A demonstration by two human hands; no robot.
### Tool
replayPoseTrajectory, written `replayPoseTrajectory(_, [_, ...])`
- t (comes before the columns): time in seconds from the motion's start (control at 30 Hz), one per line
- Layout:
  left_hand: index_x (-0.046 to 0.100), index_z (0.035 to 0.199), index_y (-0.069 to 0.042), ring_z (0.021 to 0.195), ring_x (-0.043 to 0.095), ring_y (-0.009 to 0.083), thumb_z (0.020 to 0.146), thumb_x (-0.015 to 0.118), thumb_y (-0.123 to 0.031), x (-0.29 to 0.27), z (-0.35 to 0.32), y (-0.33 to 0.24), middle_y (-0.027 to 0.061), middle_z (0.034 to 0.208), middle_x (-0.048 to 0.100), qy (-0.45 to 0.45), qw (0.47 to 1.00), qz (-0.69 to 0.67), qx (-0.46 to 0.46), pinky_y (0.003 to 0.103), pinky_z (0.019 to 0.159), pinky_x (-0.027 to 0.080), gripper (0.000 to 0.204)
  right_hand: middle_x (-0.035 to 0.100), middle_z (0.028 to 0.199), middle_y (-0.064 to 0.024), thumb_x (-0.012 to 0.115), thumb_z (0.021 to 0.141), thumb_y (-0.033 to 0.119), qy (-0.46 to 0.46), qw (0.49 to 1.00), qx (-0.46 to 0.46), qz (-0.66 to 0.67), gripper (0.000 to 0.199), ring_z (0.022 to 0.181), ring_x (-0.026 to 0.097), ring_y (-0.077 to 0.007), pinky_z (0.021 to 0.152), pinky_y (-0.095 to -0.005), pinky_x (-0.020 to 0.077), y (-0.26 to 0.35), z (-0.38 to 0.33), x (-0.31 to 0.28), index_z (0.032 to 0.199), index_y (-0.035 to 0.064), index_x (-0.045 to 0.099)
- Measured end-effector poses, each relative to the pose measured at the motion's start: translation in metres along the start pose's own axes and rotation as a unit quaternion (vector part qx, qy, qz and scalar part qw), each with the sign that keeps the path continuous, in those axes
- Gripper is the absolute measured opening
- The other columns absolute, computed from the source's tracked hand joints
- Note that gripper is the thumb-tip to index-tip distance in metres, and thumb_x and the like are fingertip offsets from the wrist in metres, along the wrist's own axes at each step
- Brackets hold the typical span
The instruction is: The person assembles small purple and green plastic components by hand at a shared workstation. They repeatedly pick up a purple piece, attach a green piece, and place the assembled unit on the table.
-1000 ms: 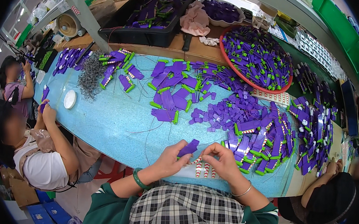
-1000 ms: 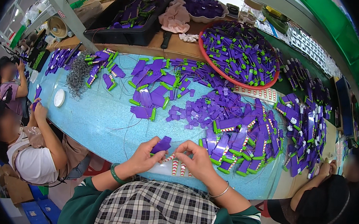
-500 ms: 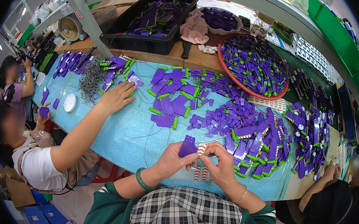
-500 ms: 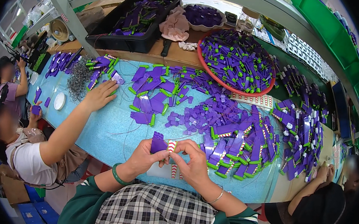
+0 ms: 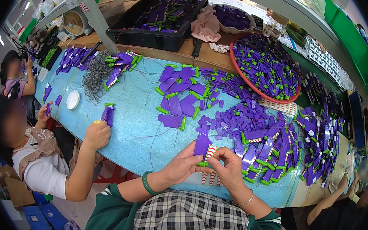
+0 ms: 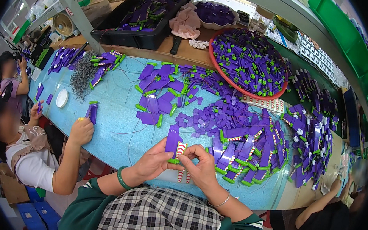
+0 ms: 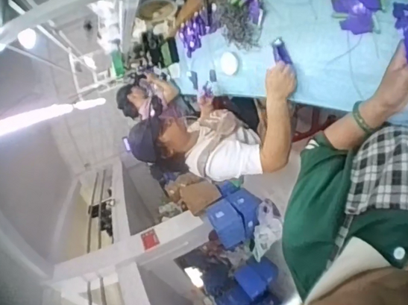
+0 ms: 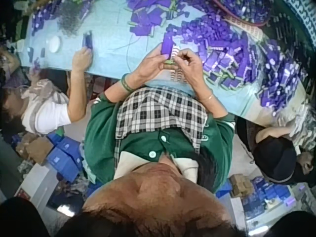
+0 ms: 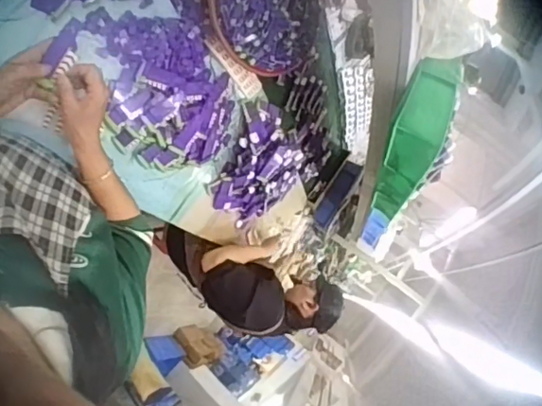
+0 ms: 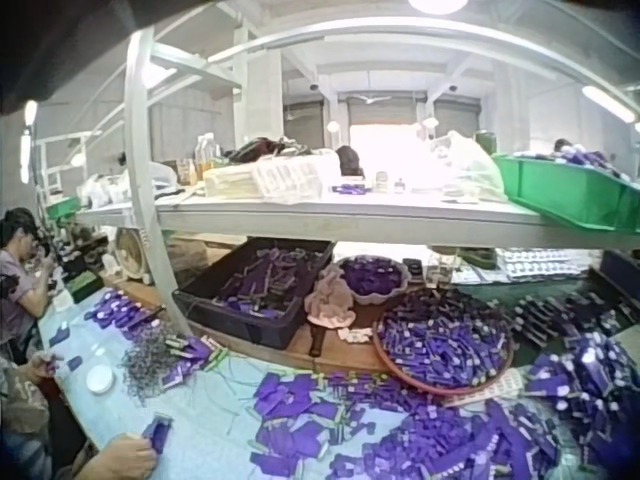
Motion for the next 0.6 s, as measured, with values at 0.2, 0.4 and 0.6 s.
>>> replayPoseTrajectory(0.2, [0.033,0.133,-0.009,0.114,0.052,0.0204,0.095,0.041,-0.005,0.002,0.000,0.001,0.0091,0.124,0.047,0.003,1.000,-0.003,0.000,0.043,0.093,0.050,0.039,0.057,0.080,-0.0004,0.068,0.080,0.002,-0.009,1.000,-0.003,-0.001,0.010,0.074,0.052,-0.0076,0.070,-0.0235,0.0429,0.004,-0.001,0.000,0.081,0.0029,0.058])
replayPoseTrajectory(0.4, [0.035,0.129,-0.007,0.113,0.052,0.0208,0.093,0.043,-0.002,0.004,0.000,0.001,0.0096,0.122,0.048,0.015,1.000,0.020,0.011,0.043,0.092,0.051,0.037,0.058,0.073,-0.0031,0.071,0.076,0.006,-0.039,0.999,-0.028,-0.025,0.011,0.069,0.054,-0.0121,0.065,-0.0264,0.0433,0.006,-0.002,-0.003,0.078,0.0032,0.061])
replayPoseTrajectory(0.6, [0.042,0.122,-0.005,0.106,0.056,0.0179,0.095,0.049,-0.006,0.008,-0.001,0.001,0.0075,0.115,0.051,-0.001,0.988,0.148,0.044,0.038,0.086,0.055,0.027,0.059,0.068,-0.0045,0.071,0.074,0.004,-0.060,0.992,-0.087,-0.063,0.012,0.067,0.054,-0.0169,0.063,-0.0286,0.0426,0.019,-0.005,-0.006,0.072,0.0041,0.060])
Point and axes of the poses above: each hand's wrist, its own z-axis towards the middle knuckle, its own x-axis out of the palm, y = z × x, the point moved 8 cm from there along z, towards the middle knuckle
